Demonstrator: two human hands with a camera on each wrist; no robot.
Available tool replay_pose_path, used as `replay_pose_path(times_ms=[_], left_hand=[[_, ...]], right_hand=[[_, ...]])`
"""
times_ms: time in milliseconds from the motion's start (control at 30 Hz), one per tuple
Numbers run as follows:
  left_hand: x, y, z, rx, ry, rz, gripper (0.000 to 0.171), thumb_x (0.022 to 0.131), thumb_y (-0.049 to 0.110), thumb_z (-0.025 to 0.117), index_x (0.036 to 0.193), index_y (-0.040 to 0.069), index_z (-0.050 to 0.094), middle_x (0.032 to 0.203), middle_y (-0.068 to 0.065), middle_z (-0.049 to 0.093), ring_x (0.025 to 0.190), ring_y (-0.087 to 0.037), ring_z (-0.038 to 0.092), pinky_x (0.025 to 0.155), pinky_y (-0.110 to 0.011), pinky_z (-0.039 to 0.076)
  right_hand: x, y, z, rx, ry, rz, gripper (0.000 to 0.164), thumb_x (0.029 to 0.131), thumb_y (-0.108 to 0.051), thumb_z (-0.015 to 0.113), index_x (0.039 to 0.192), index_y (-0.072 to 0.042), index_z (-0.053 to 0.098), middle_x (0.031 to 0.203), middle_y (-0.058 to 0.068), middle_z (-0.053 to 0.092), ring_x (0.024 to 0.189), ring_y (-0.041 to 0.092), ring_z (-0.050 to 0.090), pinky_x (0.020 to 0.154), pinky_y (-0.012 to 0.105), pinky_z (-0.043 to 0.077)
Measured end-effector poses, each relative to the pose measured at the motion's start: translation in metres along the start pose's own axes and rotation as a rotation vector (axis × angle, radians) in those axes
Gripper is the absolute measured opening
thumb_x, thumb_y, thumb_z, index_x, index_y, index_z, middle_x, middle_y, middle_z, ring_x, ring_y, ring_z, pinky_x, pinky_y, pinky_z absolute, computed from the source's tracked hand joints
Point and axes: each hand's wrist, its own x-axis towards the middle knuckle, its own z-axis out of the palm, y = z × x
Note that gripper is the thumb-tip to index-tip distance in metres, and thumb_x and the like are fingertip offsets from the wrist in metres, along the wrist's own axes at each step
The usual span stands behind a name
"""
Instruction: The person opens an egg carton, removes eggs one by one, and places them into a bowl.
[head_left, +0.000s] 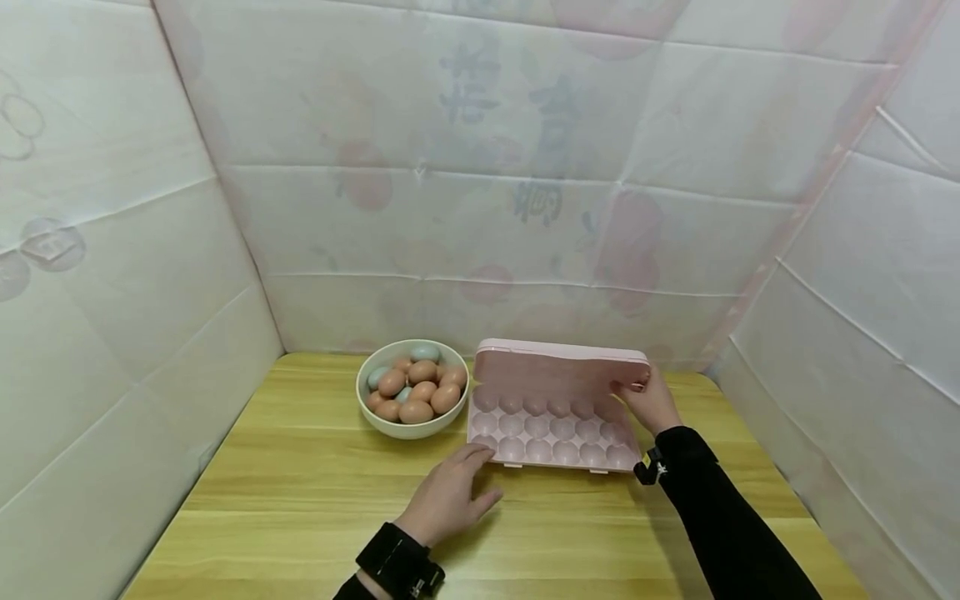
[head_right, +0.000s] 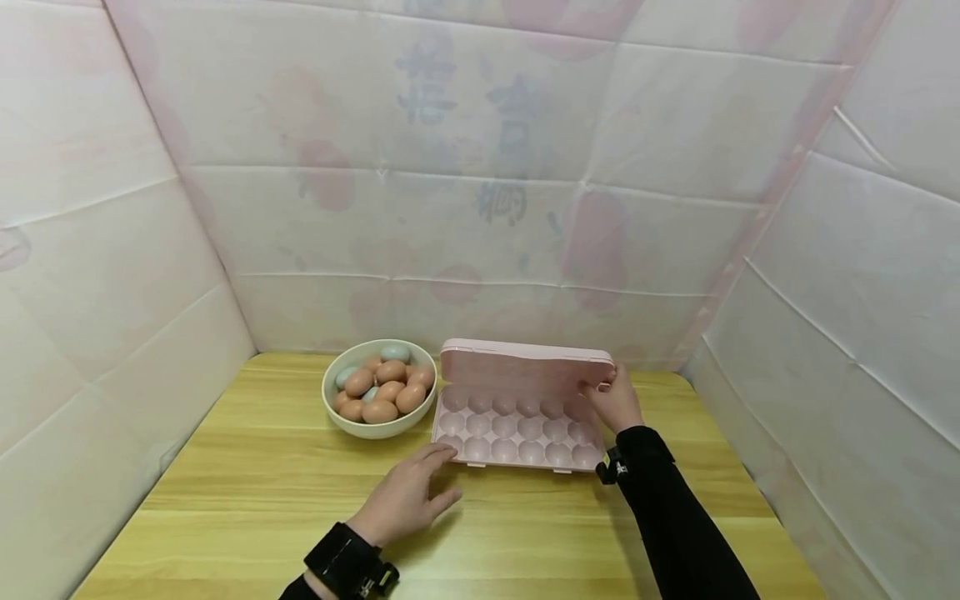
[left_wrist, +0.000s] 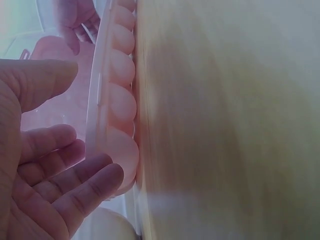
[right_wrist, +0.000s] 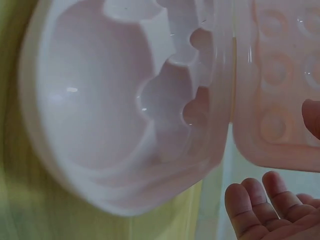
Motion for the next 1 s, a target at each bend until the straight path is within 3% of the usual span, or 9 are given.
replay_pose_path(times_ms=[167, 500, 567, 667, 767, 867, 1000], left_hand=[[0.0, -0.001, -0.002, 0.004, 0.005, 0.008, 0.056, 0.096, 0.036, 0.08, 0.142, 0.005, 0.066, 0.146, -0.008, 0.066, 0.136, -0.025, 0.064, 0.113, -0.043, 0.055], [-0.003, -0.002, -0.004, 0.025, 0.001, -0.003, 0.055, 0.096, 0.036, 0.08, 0.14, 0.004, 0.067, 0.14, -0.008, 0.068, 0.13, -0.025, 0.067, 0.109, -0.044, 0.057], [-0.003, -0.002, -0.005, 0.03, -0.004, -0.002, 0.054, 0.096, 0.035, 0.081, 0.138, 0.004, 0.068, 0.138, -0.008, 0.069, 0.127, -0.025, 0.068, 0.108, -0.044, 0.058], [-0.004, -0.002, -0.005, 0.047, -0.02, -0.003, 0.052, 0.096, 0.035, 0.081, 0.136, 0.005, 0.07, 0.136, -0.008, 0.07, 0.124, -0.024, 0.069, 0.106, -0.042, 0.059], [-0.003, -0.002, -0.006, 0.07, -0.038, -0.005, 0.05, 0.096, 0.036, 0.08, 0.135, 0.006, 0.071, 0.134, -0.007, 0.07, 0.123, -0.023, 0.069, 0.104, -0.041, 0.059], [-0.002, -0.001, -0.006, 0.089, -0.052, -0.004, 0.051, 0.097, 0.038, 0.08, 0.136, 0.007, 0.071, 0.135, -0.006, 0.07, 0.124, -0.022, 0.069, 0.105, -0.04, 0.059], [0.0, 0.0, -0.005, 0.099, -0.062, 0.007, 0.053, 0.097, 0.038, 0.08, 0.138, 0.006, 0.071, 0.137, -0.008, 0.07, 0.127, -0.023, 0.067, 0.107, -0.041, 0.058]], right_hand=[[-0.001, 0.003, 0.001, -0.01, -0.015, 0.06, 0.078, 0.103, -0.02, 0.07, 0.16, 0.008, 0.025, 0.15, 0.04, 0.052, 0.137, 0.053, 0.058, 0.116, 0.057, 0.05], [-0.005, -0.001, -0.004, -0.028, -0.067, 0.094, 0.077, 0.11, -0.03, 0.061, 0.165, 0.005, 0.022, 0.16, 0.038, 0.041, 0.146, 0.053, 0.048, 0.118, 0.058, 0.047], [-0.005, -0.001, -0.005, -0.06, -0.055, 0.096, 0.072, 0.111, -0.035, 0.058, 0.164, 0.004, 0.027, 0.16, 0.037, 0.043, 0.146, 0.053, 0.048, 0.118, 0.059, 0.047], [-0.004, -0.005, -0.006, -0.135, -0.01, 0.077, 0.059, 0.113, -0.038, 0.053, 0.155, 0.003, 0.045, 0.153, 0.036, 0.052, 0.141, 0.053, 0.052, 0.114, 0.061, 0.048], [0.002, -0.011, -0.007, -0.221, 0.048, 0.041, 0.046, 0.113, -0.035, 0.051, 0.135, 0.004, 0.064, 0.133, 0.034, 0.066, 0.122, 0.051, 0.063, 0.1, 0.057, 0.054], [0.014, -0.014, -0.009, -0.262, 0.097, 0.02, 0.041, 0.112, -0.028, 0.05, 0.116, 0.007, 0.071, 0.113, 0.032, 0.074, 0.1, 0.045, 0.069, 0.081, 0.044, 0.054], [0.027, -0.014, -0.01, -0.271, 0.153, 0.014, 0.036, 0.11, -0.021, 0.052, 0.106, 0.007, 0.075, 0.101, 0.029, 0.076, 0.088, 0.04, 0.069, 0.072, 0.035, 0.048]])
